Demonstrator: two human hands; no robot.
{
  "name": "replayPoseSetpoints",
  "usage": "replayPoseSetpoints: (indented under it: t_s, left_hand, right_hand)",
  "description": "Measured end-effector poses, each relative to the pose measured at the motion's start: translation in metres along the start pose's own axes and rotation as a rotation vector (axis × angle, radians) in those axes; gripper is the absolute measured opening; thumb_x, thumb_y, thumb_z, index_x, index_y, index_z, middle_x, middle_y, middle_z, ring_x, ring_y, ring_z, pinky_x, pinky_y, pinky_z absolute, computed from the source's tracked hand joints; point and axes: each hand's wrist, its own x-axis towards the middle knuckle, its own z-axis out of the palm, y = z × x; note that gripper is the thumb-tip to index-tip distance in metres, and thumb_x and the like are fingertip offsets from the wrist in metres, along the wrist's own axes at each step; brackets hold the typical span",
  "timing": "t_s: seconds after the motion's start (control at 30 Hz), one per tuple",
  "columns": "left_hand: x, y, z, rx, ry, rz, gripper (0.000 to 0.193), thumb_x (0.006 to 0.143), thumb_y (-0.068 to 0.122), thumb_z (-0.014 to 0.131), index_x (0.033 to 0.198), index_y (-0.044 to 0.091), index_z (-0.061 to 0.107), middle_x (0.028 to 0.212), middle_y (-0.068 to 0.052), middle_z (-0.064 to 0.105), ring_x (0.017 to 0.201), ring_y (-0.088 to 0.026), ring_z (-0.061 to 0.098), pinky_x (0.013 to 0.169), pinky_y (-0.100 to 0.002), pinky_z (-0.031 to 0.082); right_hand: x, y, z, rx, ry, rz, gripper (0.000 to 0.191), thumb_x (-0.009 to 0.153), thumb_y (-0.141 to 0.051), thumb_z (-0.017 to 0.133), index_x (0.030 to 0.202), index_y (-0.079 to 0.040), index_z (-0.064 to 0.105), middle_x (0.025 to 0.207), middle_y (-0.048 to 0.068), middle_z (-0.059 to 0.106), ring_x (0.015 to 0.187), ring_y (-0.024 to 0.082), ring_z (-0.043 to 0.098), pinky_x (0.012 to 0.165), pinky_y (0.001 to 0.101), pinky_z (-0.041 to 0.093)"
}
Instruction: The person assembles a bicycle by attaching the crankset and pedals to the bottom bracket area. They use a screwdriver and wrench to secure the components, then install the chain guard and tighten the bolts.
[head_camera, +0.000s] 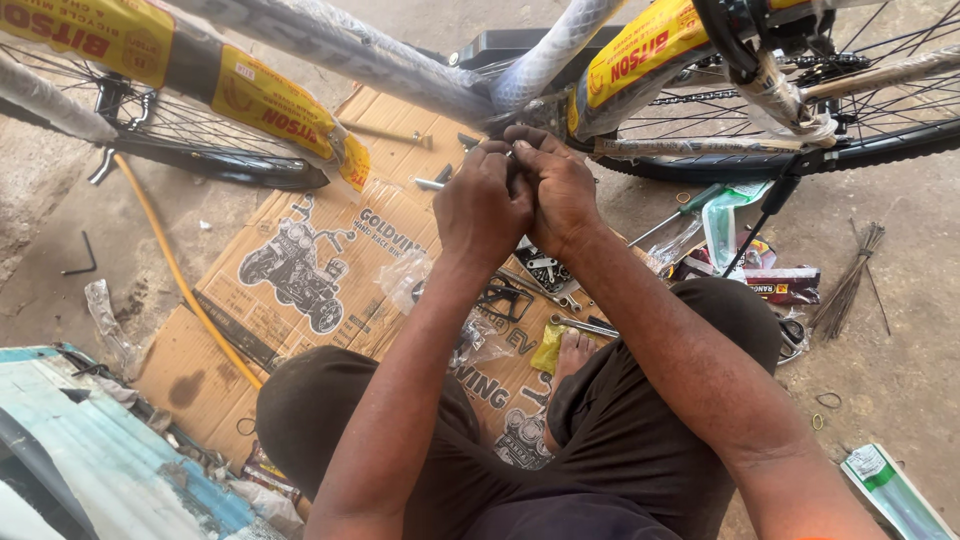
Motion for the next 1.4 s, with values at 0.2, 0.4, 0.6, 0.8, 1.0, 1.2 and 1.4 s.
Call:
replayPoseSetpoints:
  t_s: [0.2, 0.4, 0.6, 0.8, 1.0, 1.2, 1.4]
  left_hand:
    - [0.001, -0.004, -0.004, -0.105, 0.039, 0.155, 0.009, 0.091, 0.013, 0.069, 0.092, 0.004, 0.067, 0.109, -0.009, 0.073, 0.08, -0.03, 0.072, 0.066, -0.043, 0.056]
    - [0.002, -0.007, -0.011, -0.274, 0.097, 0.166, 0.009, 0.095, 0.009, 0.07, 0.103, 0.006, 0.069, 0.095, -0.008, 0.068, 0.08, -0.025, 0.072, 0.068, -0.038, 0.058]
    - [0.001, -0.007, -0.01, -0.209, 0.111, 0.17, 0.01, 0.093, 0.009, 0.073, 0.103, 0.008, 0.07, 0.093, -0.008, 0.068, 0.075, -0.026, 0.07, 0.064, -0.038, 0.055]
    - [0.001, -0.006, -0.012, -0.271, 0.139, 0.139, 0.008, 0.095, 0.007, 0.071, 0.103, 0.008, 0.07, 0.095, -0.007, 0.069, 0.079, -0.024, 0.072, 0.066, -0.036, 0.056]
    - [0.001, -0.002, -0.016, -0.295, 0.155, 0.158, 0.007, 0.095, 0.006, 0.071, 0.102, 0.007, 0.071, 0.095, -0.007, 0.069, 0.076, -0.023, 0.072, 0.064, -0.035, 0.056]
    - [0.0, 0.0, -0.016, -0.282, 0.151, 0.183, 0.007, 0.095, 0.007, 0.072, 0.101, 0.008, 0.07, 0.092, -0.006, 0.069, 0.072, -0.021, 0.071, 0.062, -0.034, 0.056]
    - [0.001, -0.003, -0.015, -0.218, 0.166, 0.195, 0.007, 0.093, 0.008, 0.074, 0.099, 0.009, 0.07, 0.089, -0.005, 0.067, 0.07, -0.022, 0.07, 0.06, -0.035, 0.054]
  right_hand:
    - [-0.001, -0.005, -0.001, 0.036, -0.096, -0.034, 0.017, 0.108, -0.007, 0.051, 0.122, -0.002, 0.06, 0.103, 0.011, 0.07, 0.083, 0.018, 0.067, 0.074, 0.0305, 0.057]
    - [-0.001, -0.02, 0.0, 0.082, -0.101, -0.044, 0.017, 0.108, -0.007, 0.045, 0.121, -0.003, 0.055, 0.111, 0.02, 0.072, 0.095, 0.028, 0.072, 0.084, 0.0362, 0.06]
    - [-0.004, -0.023, -0.001, 0.079, -0.07, -0.048, 0.02, 0.108, -0.01, 0.043, 0.122, -0.003, 0.056, 0.11, 0.02, 0.072, 0.098, 0.029, 0.073, 0.087, 0.0391, 0.059]
    - [0.0, -0.024, -0.003, 0.035, -0.052, -0.086, 0.019, 0.107, -0.018, 0.053, 0.117, -0.005, 0.063, 0.107, 0.017, 0.074, 0.098, 0.029, 0.073, 0.087, 0.0424, 0.062]
    - [-0.001, -0.029, -0.004, 0.074, 0.006, -0.171, 0.022, 0.109, -0.025, 0.055, 0.113, -0.005, 0.063, 0.104, 0.014, 0.073, 0.099, 0.029, 0.073, 0.09, 0.047, 0.062]
    - [-0.003, -0.032, -0.002, 0.094, 0.036, -0.15, 0.034, 0.107, -0.038, 0.049, 0.109, -0.005, 0.057, 0.101, 0.017, 0.072, 0.099, 0.031, 0.072, 0.091, 0.0496, 0.062]
    - [-0.006, -0.032, 0.001, -0.024, 0.007, -0.08, 0.033, 0.109, -0.038, 0.043, 0.111, -0.005, 0.052, 0.118, 0.023, 0.068, 0.113, 0.034, 0.067, 0.096, 0.0474, 0.052]
